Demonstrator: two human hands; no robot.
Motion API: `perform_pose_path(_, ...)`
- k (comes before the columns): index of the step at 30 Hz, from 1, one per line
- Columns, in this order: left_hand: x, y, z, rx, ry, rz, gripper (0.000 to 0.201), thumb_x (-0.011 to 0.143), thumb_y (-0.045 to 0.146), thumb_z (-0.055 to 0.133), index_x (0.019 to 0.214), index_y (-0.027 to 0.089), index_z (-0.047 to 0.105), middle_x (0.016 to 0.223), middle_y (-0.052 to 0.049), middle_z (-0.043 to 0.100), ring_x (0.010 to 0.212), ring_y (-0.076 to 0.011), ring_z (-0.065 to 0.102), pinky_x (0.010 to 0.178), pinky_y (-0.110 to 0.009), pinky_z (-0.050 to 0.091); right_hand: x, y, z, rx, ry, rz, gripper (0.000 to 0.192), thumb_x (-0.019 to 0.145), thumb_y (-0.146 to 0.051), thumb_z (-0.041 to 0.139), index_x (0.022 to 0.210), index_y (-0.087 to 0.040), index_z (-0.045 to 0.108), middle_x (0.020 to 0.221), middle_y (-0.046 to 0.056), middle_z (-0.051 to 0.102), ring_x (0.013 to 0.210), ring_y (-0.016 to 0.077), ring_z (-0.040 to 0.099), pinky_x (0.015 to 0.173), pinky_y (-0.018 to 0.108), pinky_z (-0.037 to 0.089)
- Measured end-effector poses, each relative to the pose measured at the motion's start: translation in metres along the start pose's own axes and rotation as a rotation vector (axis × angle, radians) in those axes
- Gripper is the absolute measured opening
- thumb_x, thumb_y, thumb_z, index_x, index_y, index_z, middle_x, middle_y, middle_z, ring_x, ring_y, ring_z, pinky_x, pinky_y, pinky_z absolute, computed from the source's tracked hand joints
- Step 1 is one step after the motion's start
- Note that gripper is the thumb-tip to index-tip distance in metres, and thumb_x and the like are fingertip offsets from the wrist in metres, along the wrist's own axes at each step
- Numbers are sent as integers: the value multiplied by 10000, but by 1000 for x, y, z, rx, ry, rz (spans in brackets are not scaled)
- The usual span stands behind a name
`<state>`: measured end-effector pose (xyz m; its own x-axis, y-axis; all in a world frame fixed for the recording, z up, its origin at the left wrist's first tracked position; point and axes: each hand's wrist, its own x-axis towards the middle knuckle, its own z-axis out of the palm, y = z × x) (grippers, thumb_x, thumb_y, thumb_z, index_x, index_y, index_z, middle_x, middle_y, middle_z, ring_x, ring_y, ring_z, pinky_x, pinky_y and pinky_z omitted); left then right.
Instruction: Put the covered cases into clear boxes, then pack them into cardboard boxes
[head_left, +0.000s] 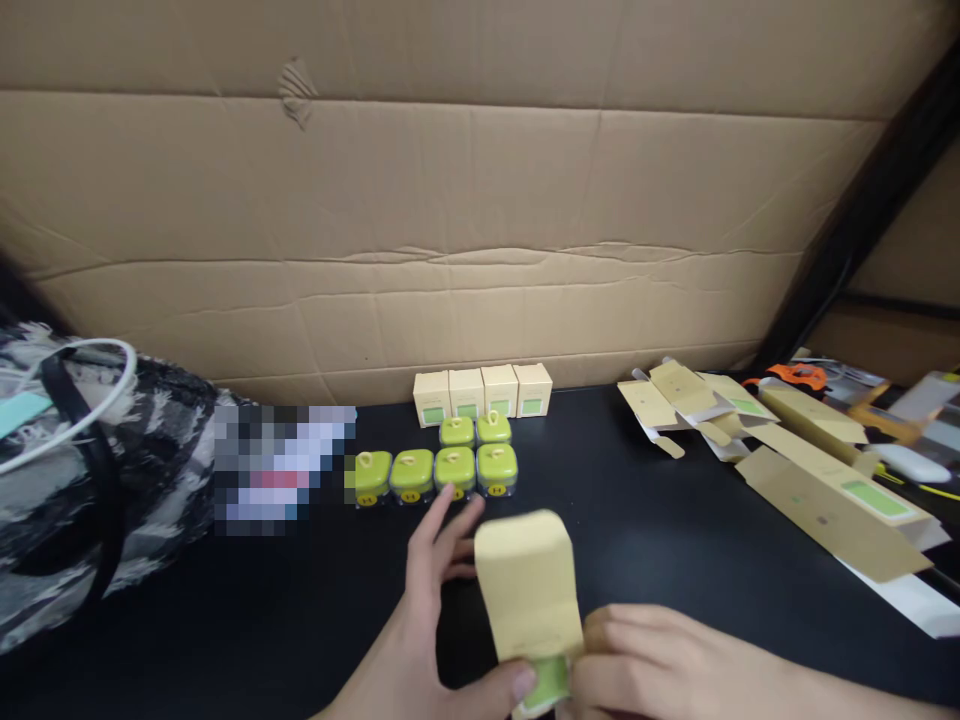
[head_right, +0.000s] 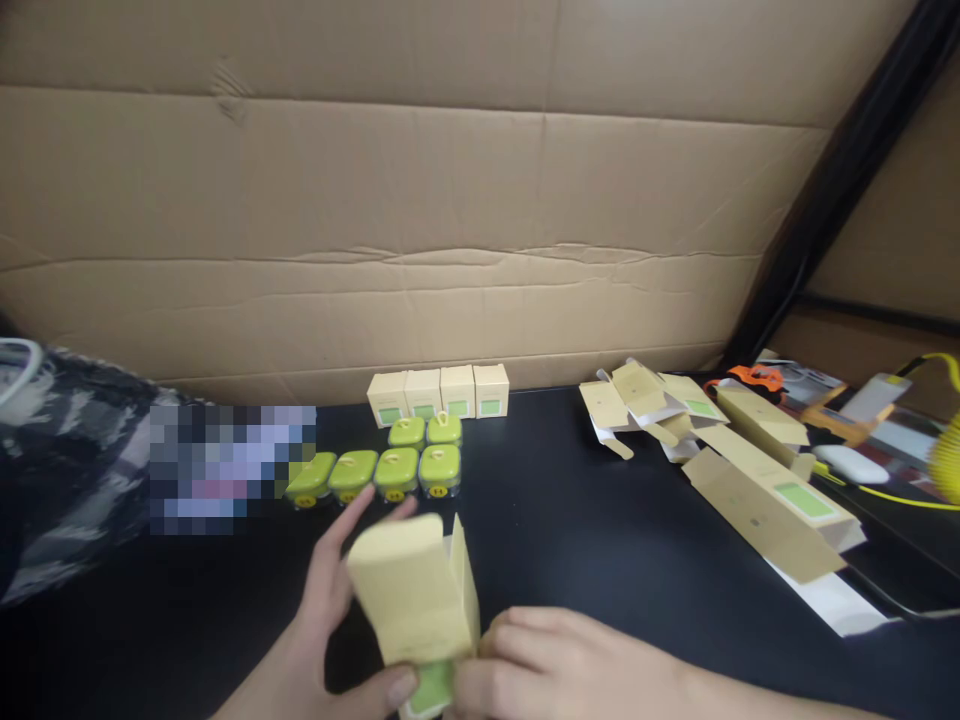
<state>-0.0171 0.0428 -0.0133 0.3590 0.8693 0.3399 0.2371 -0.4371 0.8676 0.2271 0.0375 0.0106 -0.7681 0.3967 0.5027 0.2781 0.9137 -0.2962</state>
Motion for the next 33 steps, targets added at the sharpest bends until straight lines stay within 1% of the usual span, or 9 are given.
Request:
perform_pose_path(2,0,5,0,-36,-75,-62,918,802,231,686,1442,486,79,1316,0,585,1203,-221,574,1052,-418,447,1,3,1,-57,-15,-116,383,1066,-260,198,1087,-169,569,813,51,718,701,155,671,774,241,538)
perform_pose_path(5,0,11,-1,10,-100,-123,814,788,221,712,1375,534,242,1241,66,625,1174,-189,587,1060,-377,441,4,8,-4,2,148,-153,320,1054,-261,226,1029,-211,541,762,24,654,647,145,619,670,245,525)
perform_pose_path(9,2,3,-3,132,-138,43,855,746,342,759,1396,522,234,1224,33,626,1084,-219,636,969,-378,522,17,28,-15,84,520,176,133,978,-148,396,1033,-257,447,825,3,514,729,149,553,659,255,514)
perform_pose_path(14,1,-17,-2,163,-159,187,781,746,495,733,1372,407,276,1188,-35,653,1035,-253,679,896,-365,559,46,62,-15,83,278,313,420,917,-193,570,1315,-245,444,1169,83,541,1071,206,573,933,408,510)
perform_pose_path(18,-4,-27,1,139,-147,169,735,717,488,755,1272,373,287,1055,-13,676,880,-215,711,753,-314,576,57,72,0,105,148,342,391,890,-253,631,1257,-239,499,1356,109,456,1274,251,477,1049,458,423)
perform_pose_path(23,-7,-34,2,134,-178,236,731,692,418,788,1242,349,311,1214,-76,590,1016,-249,671,785,-321,551,52,71,9,152,183,382,228,867,-189,638,1034,-220,486,1146,78,564,1112,225,569,957,412,476)
perform_pose_path(26,-6,-34,1,173,-165,190,746,693,405,790,1260,353,307,1146,-50,645,966,-238,693,754,-291,556,53,65,0,189,238,393,231,827,-187,668,931,-224,465,1012,42,549,955,205,575,861,383,501)
perform_pose_path(30,-6,-27,1,166,-199,136,737,701,401,791,1252,375,302,1106,-24,702,926,-228,717,739,-284,564,60,39,-20,275,318,376,267,833,-224,658,927,-239,410,1008,25,512,973,184,550,859,338,499)
perform_pose_path(33,-6,-17,1,112,-184,79,740,731,347,780,1273,388,280,1186,-29,689,1012,-240,699,827,-338,557,60,13,-30,402,277,338,292,821,-222,685,915,-244,409,1012,12,517,941,158,552,845,290,498)
